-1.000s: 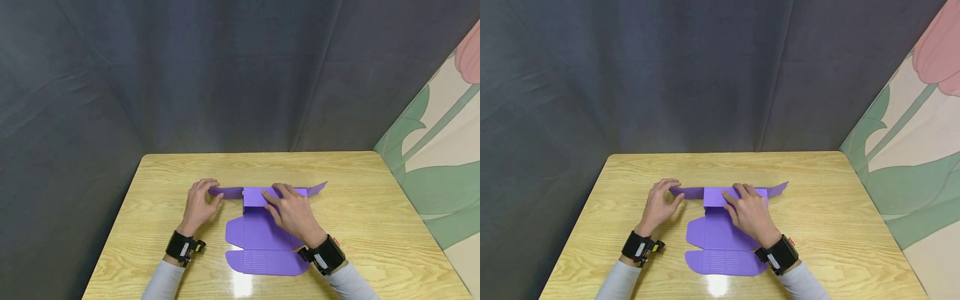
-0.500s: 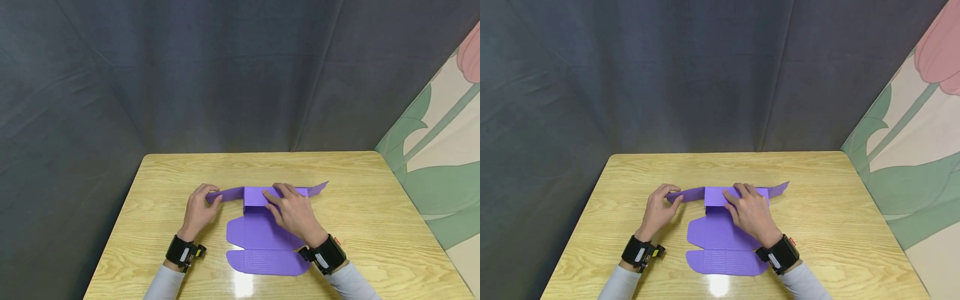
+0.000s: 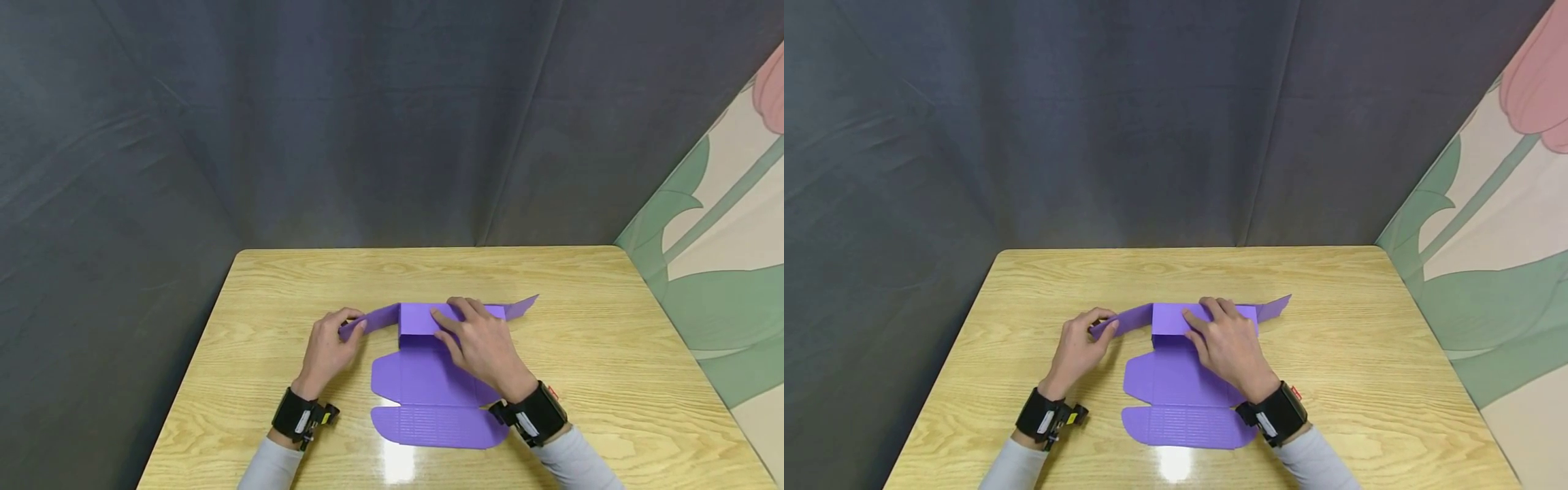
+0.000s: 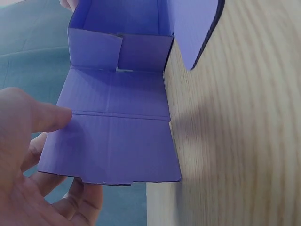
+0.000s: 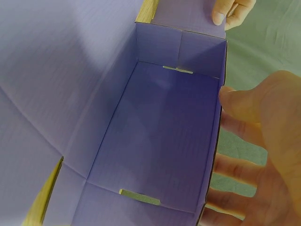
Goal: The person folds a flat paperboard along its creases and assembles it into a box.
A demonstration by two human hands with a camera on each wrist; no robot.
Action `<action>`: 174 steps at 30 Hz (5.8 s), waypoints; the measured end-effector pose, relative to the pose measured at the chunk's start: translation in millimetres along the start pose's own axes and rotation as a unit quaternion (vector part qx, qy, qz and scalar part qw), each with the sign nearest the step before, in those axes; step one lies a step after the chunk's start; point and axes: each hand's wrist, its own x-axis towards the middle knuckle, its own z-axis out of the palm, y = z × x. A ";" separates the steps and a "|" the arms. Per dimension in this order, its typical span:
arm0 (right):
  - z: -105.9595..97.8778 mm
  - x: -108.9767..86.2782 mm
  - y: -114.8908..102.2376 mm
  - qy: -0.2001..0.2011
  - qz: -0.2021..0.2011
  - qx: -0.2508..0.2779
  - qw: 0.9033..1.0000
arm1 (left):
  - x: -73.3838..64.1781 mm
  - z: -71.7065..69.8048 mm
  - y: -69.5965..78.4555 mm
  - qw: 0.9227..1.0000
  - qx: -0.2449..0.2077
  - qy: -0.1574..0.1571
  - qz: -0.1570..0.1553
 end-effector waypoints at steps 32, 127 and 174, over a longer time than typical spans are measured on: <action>-0.4 0.7 -0.1 -0.002 0.000 -0.003 1.000 | -10.6 5.6 22.5 0.999 -0.022 -0.042 0.024; -3.6 5.9 4.5 0.019 -0.011 0.011 1.000 | -5.2 34.3 32.3 0.967 -0.214 -0.124 -0.061; -2.5 3.4 2.4 0.020 -0.007 0.016 1.000 | 15.3 62.3 25.3 0.995 -0.076 -0.062 0.003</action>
